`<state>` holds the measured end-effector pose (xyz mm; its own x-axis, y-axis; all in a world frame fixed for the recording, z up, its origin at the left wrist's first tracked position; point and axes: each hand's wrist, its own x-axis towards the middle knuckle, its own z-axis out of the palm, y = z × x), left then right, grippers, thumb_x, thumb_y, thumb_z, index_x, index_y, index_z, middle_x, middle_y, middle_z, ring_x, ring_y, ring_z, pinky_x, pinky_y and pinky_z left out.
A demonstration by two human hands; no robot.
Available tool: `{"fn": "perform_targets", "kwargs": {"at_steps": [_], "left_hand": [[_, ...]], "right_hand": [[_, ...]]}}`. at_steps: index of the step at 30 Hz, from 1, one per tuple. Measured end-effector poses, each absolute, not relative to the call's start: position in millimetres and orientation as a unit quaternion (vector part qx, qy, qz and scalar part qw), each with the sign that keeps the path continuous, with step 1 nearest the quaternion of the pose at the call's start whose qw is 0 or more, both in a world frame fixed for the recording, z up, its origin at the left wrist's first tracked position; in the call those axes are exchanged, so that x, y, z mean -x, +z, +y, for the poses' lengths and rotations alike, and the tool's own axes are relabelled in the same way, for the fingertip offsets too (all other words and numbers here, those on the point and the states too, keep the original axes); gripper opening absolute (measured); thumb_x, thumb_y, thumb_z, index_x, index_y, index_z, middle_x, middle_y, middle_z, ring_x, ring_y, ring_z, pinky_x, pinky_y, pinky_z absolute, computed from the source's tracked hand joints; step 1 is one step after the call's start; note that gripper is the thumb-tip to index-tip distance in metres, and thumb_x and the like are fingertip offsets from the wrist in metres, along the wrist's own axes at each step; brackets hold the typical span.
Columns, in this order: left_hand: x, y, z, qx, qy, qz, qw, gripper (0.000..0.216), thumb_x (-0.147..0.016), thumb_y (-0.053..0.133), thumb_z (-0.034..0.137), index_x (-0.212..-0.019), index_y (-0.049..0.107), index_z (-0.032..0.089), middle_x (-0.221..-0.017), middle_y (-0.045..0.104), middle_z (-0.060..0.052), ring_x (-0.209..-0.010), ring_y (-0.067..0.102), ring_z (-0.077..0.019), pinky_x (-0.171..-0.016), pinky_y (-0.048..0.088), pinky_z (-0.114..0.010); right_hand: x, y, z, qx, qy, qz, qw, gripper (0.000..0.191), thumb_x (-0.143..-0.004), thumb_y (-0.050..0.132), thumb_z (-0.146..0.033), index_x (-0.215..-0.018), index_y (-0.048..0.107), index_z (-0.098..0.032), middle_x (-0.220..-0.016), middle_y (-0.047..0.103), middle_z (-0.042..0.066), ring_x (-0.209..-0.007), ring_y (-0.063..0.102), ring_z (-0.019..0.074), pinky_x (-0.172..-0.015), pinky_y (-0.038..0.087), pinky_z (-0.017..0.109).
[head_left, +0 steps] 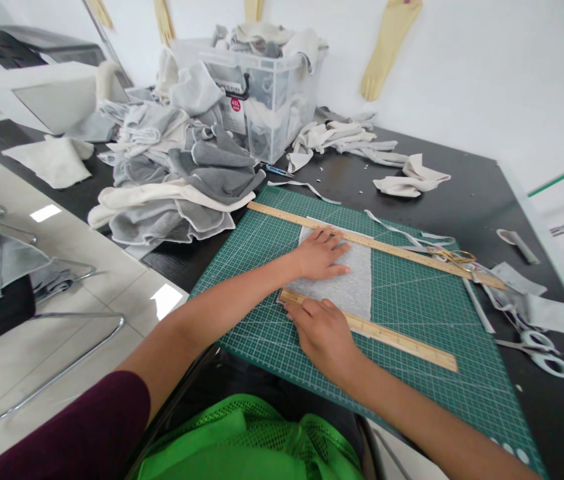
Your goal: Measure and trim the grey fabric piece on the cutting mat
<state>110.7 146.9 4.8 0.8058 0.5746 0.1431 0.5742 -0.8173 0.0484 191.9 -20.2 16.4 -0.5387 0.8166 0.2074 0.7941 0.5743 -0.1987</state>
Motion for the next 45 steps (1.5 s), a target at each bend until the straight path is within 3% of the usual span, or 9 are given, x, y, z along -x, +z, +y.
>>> {"fn": "perform_targets", "kwargs": {"at_steps": [5,10,17,30,45], "left_hand": [[-110.9,4.7,147.8,-0.951,0.073,0.301,0.009,0.071,-0.101,0.032,0.065,-0.157,0.037,0.020,-0.166,0.029,-0.012,-0.154,0.020,-0.0378,-0.124,0.011,-0.052],[-111.4,3.3,148.7,-0.951,0.073,0.301,0.016,0.072,-0.101,0.031,0.065,-0.157,0.036,0.020,-0.167,0.027,-0.013,-0.154,0.019,-0.0384,-0.124,0.010,-0.054],[-111.4,3.7,148.2,-0.950,0.069,0.303,0.011,0.072,-0.101,0.032,0.065,-0.157,0.037,0.020,-0.166,0.028,-0.012,-0.154,0.019,-0.0388,-0.124,0.010,-0.053],[-111.8,2.9,146.8,-0.948,0.076,0.308,0.005,0.072,-0.101,0.034,0.065,-0.157,0.038,0.020,-0.166,0.029,-0.013,-0.153,0.020,-0.0387,-0.124,0.009,-0.052],[-108.7,11.3,139.3,-0.946,0.056,0.320,0.021,0.072,-0.102,0.036,0.063,-0.157,0.038,0.016,-0.165,0.030,-0.013,-0.153,0.021,-0.0404,-0.123,0.016,-0.053]], "right_hand": [[-193.0,14.5,-16.5,0.473,0.027,-0.866,0.160,0.027,-0.103,0.054,-0.022,-0.123,0.072,-0.022,-0.096,0.073,0.007,-0.084,0.064,0.0203,-0.077,0.039,0.035],[-192.2,13.8,-14.0,0.479,0.025,-0.860,0.173,0.023,-0.104,0.054,-0.021,-0.104,0.076,-0.022,-0.086,0.070,0.005,-0.078,0.062,0.0198,-0.074,0.036,0.035],[-189.5,10.7,-11.9,0.497,0.021,-0.852,0.165,0.023,-0.104,0.050,-0.018,-0.092,0.070,-0.019,-0.084,0.067,0.005,-0.078,0.059,0.0219,-0.074,0.035,0.036],[-188.8,8.9,-11.0,0.468,0.031,-0.870,0.150,0.024,-0.095,0.048,-0.002,-0.094,0.066,-0.016,-0.087,0.066,0.008,-0.079,0.057,0.0258,-0.074,0.037,0.039],[-188.8,11.8,-12.9,0.464,0.035,-0.874,0.138,0.025,-0.100,0.044,-0.007,-0.093,0.066,-0.016,-0.087,0.066,0.009,-0.079,0.056,0.0253,-0.074,0.039,0.039]]}}
